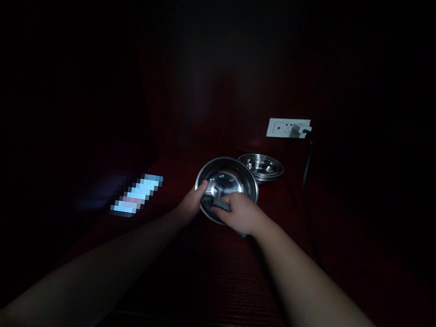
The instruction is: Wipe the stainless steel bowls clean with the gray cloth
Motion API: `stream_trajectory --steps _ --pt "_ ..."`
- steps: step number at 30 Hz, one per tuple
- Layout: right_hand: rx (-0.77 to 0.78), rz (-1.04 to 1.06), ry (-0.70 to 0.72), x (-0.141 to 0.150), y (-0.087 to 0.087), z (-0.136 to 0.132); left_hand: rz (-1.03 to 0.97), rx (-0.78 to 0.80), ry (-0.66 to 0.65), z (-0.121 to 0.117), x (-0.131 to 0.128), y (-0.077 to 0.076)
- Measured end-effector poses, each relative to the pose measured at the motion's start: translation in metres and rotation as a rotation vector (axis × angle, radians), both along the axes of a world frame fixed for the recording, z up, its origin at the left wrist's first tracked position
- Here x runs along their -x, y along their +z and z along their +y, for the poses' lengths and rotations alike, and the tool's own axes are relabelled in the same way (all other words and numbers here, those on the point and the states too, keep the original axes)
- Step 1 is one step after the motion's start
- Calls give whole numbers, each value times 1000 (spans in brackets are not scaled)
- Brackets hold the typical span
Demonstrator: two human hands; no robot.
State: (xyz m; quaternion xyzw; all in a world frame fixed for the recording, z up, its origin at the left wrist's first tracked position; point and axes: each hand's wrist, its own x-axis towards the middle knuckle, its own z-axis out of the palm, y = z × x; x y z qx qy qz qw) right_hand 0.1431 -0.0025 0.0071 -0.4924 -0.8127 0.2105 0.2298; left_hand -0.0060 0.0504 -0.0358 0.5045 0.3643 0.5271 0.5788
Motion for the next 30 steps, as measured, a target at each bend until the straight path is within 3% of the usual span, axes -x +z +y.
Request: stream_trajectory --steps 30 --pt "8 -1 -8 -1 -2 1 15 -8 -8 2 0 -2"
